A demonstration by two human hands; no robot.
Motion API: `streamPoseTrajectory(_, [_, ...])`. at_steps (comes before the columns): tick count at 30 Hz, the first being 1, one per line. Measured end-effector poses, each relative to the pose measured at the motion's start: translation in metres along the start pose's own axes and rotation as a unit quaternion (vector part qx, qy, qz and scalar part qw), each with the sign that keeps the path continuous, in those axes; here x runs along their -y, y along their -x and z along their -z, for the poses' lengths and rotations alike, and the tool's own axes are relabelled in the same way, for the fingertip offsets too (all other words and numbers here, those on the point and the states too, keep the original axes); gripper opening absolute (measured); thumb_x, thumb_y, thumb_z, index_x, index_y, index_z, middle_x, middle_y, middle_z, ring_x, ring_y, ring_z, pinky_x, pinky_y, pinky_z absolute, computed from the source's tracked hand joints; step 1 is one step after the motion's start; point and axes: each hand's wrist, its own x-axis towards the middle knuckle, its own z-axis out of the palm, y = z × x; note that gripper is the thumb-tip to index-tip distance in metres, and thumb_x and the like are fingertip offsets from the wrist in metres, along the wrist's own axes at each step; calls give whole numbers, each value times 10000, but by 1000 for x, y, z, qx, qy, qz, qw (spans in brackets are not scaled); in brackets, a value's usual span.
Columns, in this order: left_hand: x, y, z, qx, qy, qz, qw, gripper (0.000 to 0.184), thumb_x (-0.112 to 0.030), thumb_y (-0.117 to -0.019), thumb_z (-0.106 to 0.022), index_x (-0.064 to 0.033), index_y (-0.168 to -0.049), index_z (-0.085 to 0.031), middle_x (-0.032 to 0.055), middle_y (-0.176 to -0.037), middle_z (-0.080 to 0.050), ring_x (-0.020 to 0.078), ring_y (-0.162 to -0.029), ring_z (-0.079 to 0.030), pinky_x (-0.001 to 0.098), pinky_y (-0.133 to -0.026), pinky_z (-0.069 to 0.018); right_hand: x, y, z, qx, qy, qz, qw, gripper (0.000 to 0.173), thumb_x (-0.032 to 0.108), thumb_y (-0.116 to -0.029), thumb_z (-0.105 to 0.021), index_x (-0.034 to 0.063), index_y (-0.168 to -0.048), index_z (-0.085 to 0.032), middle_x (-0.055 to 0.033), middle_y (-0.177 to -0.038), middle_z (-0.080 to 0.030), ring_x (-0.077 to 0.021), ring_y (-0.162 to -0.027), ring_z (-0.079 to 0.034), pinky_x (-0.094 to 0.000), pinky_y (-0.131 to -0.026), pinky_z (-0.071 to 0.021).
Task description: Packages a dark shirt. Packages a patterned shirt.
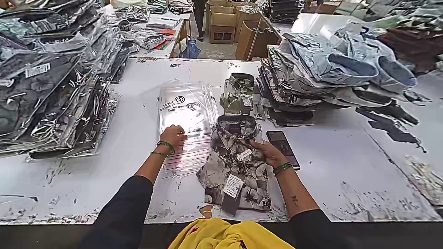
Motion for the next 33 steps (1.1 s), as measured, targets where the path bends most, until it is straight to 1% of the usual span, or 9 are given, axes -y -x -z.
streamPoseTrajectory(6, [0,-26,13,63,-14,34,997,343,-302,-975,-675,-2,-1137,-712,259,-1148,-689,429,-1147,-629,659,-991,-429,-22,20,-9,-2,-87,-39,995,280,12,-1017,-538,48,-1289,-485,-59,-918,-677,-121,-764,-689,-305,-696,-606])
streamPoseTrajectory(11, [6,-28,20,23,-24,12,999,436,-263,-965,-695,3,-1302,-625,297,-1331,-574,478,-1286,-517,644,-1038,-416,-38,31,-21,-54,-64,22,996,477,-35,-981,-573,27,-1424,-407,-88,-1102,-637,-91,-883,-667,-269,-759,-586])
streamPoseTrajectory(17, [13,-46,31,21,26,40,999,355,-260,-1043,-577,28,-1222,-682,289,-1229,-660,441,-1208,-604,638,-1046,-403,-50,36,-40,-41,-123,55,990,467,-69,-949,-572,18,-1386,-430,-60,-1058,-674,-64,-879,-682,-239,-768,-590])
streamPoseTrajectory(19, [10,-49,35,1,66,36,997,360,-194,-1074,-499,89,-1262,-617,315,-1254,-631,450,-1219,-589,621,-1065,-393,-53,36,-49,-21,-136,58,989,465,-76,-938,-576,13,-1373,-437,-62,-1048,-685,-69,-884,-689,-242,-777,-594])
streamPoseTrajectory(21, [-3,-46,33,-34,84,69,994,337,-117,-1073,-419,67,-1340,-511,254,-1238,-661,385,-1151,-647,558,-1020,-462,-53,35,-58,-3,-132,58,990,493,-84,-908,-596,1,-1369,-443,-66,-1059,-677,-66,-901,-676,-238,-790,-584])
streamPoseTrajectory(24, [-34,-30,31,-75,22,105,991,443,-122,-1071,-386,21,-1488,-336,304,-1281,-615,449,-1197,-623,602,-1006,-467,-53,32,-69,41,-132,69,988,499,-77,-861,-622,6,-1327,-465,-42,-1023,-689,-51,-888,-680,-230,-791,-585])
streamPoseTrajectory(27, [-50,-14,27,-102,6,90,991,645,-270,-1045,-555,41,-1536,-275,340,-1402,-514,490,-1240,-576,626,-1018,-447,-50,32,-76,82,-146,78,983,485,-64,-826,-651,13,-1276,-489,-26,-976,-716,-57,-857,-700,-241,-783,-599])
streamPoseTrajectory(29, [-54,-9,21,-111,7,88,990,582,-97,-1051,-462,23,-1575,-238,346,-1444,-470,512,-1252,-555,625,-1013,-449,-47,32,-80,101,-140,82,982,502,-51,-812,-665,16,-1276,-486,-20,-975,-721,-56,-858,-705,-243,-787,-603])
streamPoseTrajectory(33, [-46,-6,-2,-121,61,80,988,470,-130,-1121,-302,16,-1568,-303,355,-1481,-450,525,-1326,-501,615,-1066,-403,-40,32,-87,105,-108,66,986,490,-78,-877,-616,2,-1335,-461,-42,-1043,-696,-64,-905,-689,-245,-821,-588])
